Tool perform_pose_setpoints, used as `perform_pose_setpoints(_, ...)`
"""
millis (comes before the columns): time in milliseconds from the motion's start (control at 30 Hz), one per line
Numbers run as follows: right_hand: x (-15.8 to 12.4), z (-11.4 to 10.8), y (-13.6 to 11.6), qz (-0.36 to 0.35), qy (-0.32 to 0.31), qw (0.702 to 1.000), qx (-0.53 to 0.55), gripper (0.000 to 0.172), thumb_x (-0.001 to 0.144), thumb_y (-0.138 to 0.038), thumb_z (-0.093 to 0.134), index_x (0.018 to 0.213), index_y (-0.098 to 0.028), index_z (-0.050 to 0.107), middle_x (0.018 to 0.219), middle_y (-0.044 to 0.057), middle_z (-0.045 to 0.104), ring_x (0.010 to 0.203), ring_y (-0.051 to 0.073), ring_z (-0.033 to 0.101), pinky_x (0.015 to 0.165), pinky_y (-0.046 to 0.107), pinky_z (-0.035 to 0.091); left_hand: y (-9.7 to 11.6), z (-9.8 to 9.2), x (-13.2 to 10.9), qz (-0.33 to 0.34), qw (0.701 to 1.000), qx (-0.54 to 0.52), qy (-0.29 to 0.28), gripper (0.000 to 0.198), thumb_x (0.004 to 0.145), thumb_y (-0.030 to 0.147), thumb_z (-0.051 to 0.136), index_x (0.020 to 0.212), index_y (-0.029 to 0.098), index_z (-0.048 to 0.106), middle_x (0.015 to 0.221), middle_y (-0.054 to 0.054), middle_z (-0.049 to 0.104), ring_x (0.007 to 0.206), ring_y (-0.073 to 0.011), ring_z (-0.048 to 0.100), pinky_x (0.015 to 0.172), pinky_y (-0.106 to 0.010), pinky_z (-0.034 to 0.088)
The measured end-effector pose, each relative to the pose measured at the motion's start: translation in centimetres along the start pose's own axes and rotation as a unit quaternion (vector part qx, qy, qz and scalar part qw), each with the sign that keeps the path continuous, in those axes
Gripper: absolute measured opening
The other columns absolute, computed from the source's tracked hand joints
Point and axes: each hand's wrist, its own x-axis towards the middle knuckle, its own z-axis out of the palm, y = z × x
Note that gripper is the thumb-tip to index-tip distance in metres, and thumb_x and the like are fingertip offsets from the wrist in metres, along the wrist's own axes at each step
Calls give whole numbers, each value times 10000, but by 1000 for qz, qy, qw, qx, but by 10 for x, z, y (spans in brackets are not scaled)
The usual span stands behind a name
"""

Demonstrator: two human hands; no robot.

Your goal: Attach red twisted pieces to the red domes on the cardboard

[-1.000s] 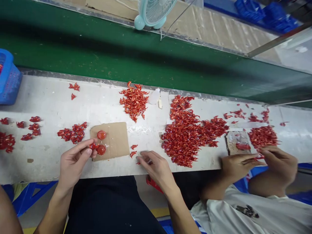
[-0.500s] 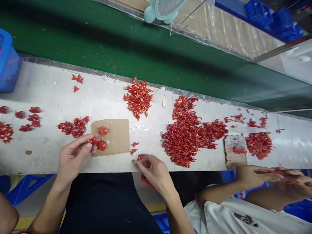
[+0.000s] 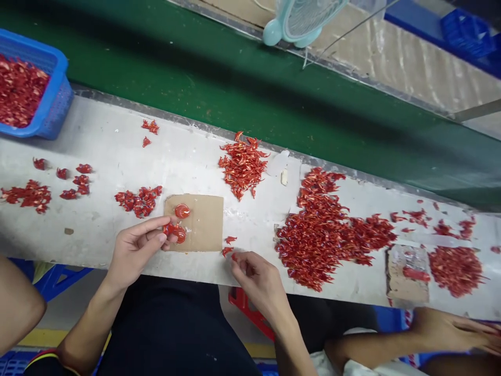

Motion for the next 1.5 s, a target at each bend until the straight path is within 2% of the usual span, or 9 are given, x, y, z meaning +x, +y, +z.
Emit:
perform_pose_setpoints(133,18,7,-30,21,-3,982,189,232,868,-426,693,793,-211,648,658,-12,573,538,137,492,494,265,427,-2,-1,0,-12,1000,-16,7,309,854,280,778,1160,235,780,1196,-121,769,883,-244,783,654,-284,628)
perform_pose_setpoints(267,50,23,-63,-9,-64,953,296,243,869,-449,727,866,-206,715,687,5,642,538,130,538,505,265,489,-1,-3,-2,-15,999,-26,15,284,856,284,779,1135,234,784,1054,-106,804,878,-238,783,675,-281,628)
perform_pose_setpoints(433,80,35,-85,-15,-117,941,318,348,887,-537,695,849,-196,748,803,54,726,583,134,580,509,262,522,1,-11,-8,-20,999,-16,44,287,847,307,783,1123,227,787,1128,-116,789,857,-231,778,684,-302,637)
perform_pose_setpoints(633,97,43,-85,-6,-89,950,299,301,793,-487,791,782,-200,700,578,-27,591,458,105,447,426,245,397,-1,-12,-8,-17,998,-23,58,273,805,309,818,1060,212,801,1085,-115,798,855,-239,774,691,-315,642)
perform_pose_setpoints(767,101,46,-88,3,-92,952,291,290,793,-467,779,732,-204,672,506,-54,527,419,98,424,430,249,362,0,-9,-7,-26,998,-27,52,265,793,309,828,1038,211,805,991,-103,808,822,-228,766,667,-304,636)
perform_pose_setpoints(900,100,48,-88,18,-97,950,296,284,791,-453,786,736,-202,665,531,-42,557,431,96,425,416,239,342,-1,-8,-7,-10,998,-39,52,254,808,286,819,1053,219,799,868,-77,801,808,-211,761,640,-270,620)
perform_pose_setpoints(1033,98,48,-84,19,-119,939,322,266,829,-442,762,767,-200,672,511,-54,536,423,87,423,415,222,348,-4,-4,-5,-10,997,-56,56,256,810,287,819,1057,222,797,892,-77,803,793,-206,757,632,-271,614)
perform_pose_setpoints(1300,81,36,-96,47,-151,886,436,258,778,-423,782,726,-196,672,560,-48,561,377,64,400,328,192,311,-11,13,-1,-37,996,-77,30,258,820,308,811,1073,256,805,1078,-73,804,847,-203,771,681,-261,628)
perform_pose_setpoints(1500,69,36,-95,-16,-158,894,418,179,869,-351,756,796,-194,710,583,-49,589,389,50,434,373,179,365,-6,24,-1,-33,995,-94,13,248,795,258,833,1042,260,816,1056,-47,813,894,-173,769,705,-192,612)
